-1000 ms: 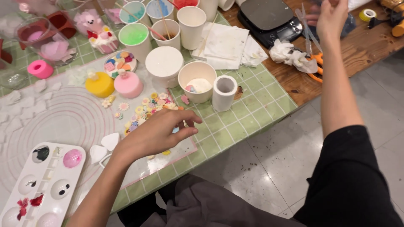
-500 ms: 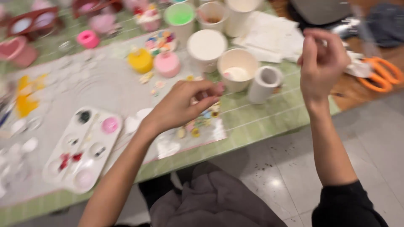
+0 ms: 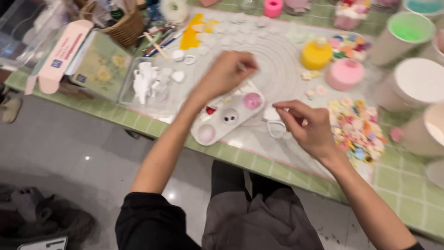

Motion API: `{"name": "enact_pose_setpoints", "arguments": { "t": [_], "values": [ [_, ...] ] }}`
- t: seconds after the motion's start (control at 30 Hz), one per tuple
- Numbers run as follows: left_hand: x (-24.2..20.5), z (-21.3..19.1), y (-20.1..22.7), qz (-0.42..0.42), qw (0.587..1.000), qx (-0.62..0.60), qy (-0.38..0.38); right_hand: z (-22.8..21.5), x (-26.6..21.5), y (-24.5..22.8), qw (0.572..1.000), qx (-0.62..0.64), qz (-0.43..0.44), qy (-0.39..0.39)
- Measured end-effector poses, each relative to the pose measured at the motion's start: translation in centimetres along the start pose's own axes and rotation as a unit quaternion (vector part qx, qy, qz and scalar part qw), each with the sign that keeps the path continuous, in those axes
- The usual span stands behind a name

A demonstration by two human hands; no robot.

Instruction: Painting small decorative wax or clay items using acrylic paints and a fine brush.

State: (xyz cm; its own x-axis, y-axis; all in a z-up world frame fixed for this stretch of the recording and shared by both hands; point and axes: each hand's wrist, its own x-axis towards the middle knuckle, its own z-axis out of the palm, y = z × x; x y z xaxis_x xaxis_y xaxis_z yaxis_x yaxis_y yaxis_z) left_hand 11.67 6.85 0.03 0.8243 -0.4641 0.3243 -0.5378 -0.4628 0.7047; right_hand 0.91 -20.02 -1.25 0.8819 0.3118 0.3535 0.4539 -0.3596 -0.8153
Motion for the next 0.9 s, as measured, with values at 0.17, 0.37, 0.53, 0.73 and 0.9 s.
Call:
{"name": "enact_pose_setpoints", "arguments": {
  "t": [0.17,0.37,0.53,0.73,0.9],
  "values": [
    [-3.5,-14.1,-16.0,-0.138,0.935,0.268,0.188,3.3,1.3,0.9,0.999,0.009,-0.023,-0.046],
    [-3.6,-17.0,-24.4,-0.304,0.839,0.393,0.219,3.6,2.0,2.7,0.999,-0.012,0.04,-0.03],
    [-1.9,-14.9,-32.0,-0.31,0.787,0.499,0.189,3.2,1.4,4.0,0.998,0.014,0.063,0.006],
    [0.1,-17.2,-28.3,-0.302,0.815,0.453,0.2,3.1,0.6,5.2,0.997,0.035,0.073,0.016],
    [1.0,-19.7,-30.4,-0.313,0.816,0.432,0.222,3.6,0.6,5.4,0.997,0.006,0.075,0.005]
  ]
}}
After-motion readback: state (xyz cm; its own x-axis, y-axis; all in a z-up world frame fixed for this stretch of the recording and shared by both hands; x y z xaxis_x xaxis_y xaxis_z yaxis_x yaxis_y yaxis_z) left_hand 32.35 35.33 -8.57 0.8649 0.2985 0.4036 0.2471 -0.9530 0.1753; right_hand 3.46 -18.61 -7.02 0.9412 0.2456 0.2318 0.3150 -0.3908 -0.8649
